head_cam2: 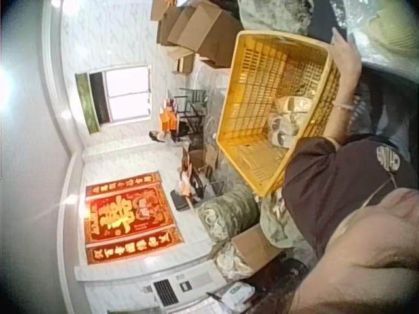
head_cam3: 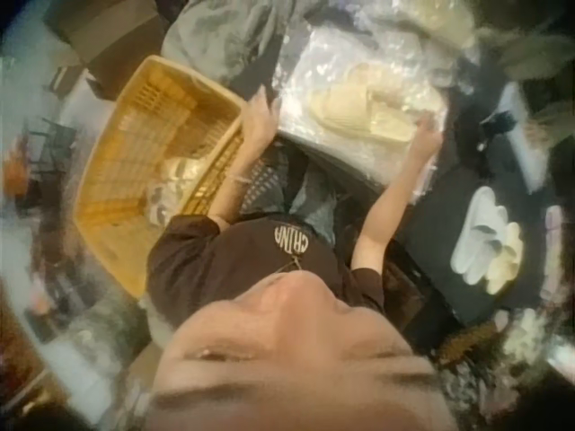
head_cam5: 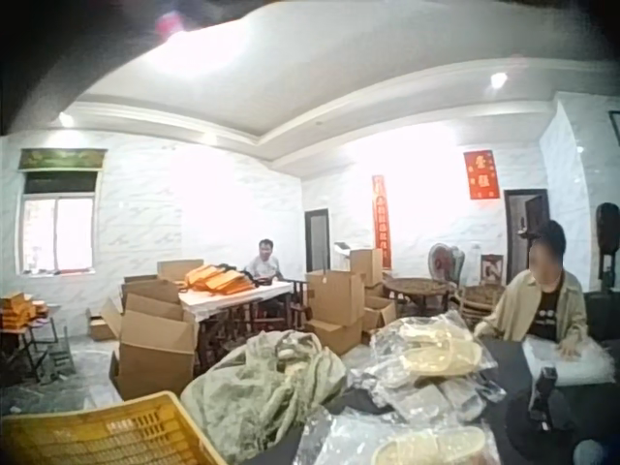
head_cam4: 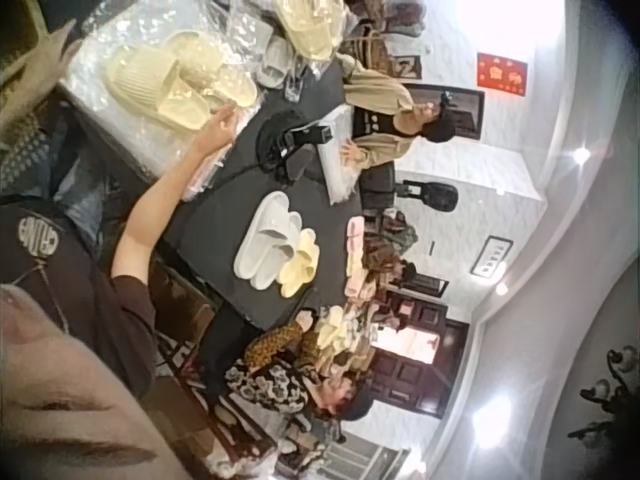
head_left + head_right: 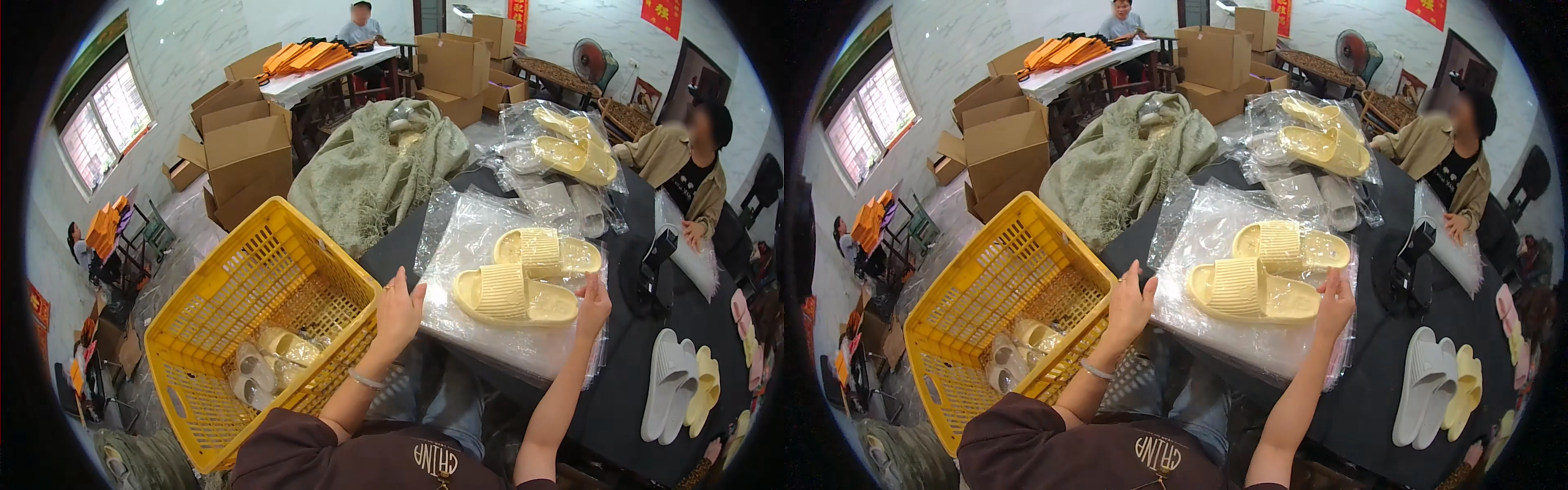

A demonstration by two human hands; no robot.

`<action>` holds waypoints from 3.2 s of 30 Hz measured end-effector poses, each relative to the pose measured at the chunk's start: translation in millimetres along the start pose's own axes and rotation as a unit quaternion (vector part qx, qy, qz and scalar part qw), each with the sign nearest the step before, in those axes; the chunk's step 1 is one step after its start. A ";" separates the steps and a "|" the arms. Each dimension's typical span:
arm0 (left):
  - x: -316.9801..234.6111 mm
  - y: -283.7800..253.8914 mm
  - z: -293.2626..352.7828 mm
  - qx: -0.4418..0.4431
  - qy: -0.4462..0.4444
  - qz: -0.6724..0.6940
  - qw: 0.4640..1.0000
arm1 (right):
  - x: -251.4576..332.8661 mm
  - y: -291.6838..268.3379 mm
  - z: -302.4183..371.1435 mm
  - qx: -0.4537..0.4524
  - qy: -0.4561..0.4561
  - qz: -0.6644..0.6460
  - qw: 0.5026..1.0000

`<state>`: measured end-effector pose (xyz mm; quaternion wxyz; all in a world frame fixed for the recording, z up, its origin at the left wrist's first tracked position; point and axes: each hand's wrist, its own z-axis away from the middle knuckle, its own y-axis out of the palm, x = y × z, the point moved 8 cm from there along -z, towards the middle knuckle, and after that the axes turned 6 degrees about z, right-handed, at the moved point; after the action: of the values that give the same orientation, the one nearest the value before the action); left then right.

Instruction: The person picks up pairs of yellow, black, and white plastic slippers from a yellow basket and places them onto a stack of bubble wrap on a table. The person then folds the bubble wrap over the slippers to enclose them. This process is repeated for multiple pairs of slippers throughout the clip.

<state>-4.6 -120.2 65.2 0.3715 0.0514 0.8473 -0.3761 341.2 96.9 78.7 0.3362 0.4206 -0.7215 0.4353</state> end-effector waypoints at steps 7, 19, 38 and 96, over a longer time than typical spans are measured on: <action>2.0 15.8 -5.0 0.042 0.006 -0.036 0.998 | -15.7 5.0 -2.1 -0.003 0.019 -0.044 0.999; -5.1 11.4 -4.5 -0.007 0.038 -0.028 0.999 | -10.9 5.9 1.4 0.004 0.029 -0.072 0.997; 16.9 20.3 -13.0 0.010 -0.096 0.199 0.975 | -17.5 10.0 1.5 0.016 0.043 -0.060 0.997; 1.9 24.4 -30.5 0.023 -0.068 0.248 0.966 | -9.1 2.8 1.9 -0.021 0.014 -0.122 0.992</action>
<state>-15.0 -82.6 62.8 0.5083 0.2427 0.7720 -0.2944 342.3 98.7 69.2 0.4058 0.4922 -0.6690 0.3815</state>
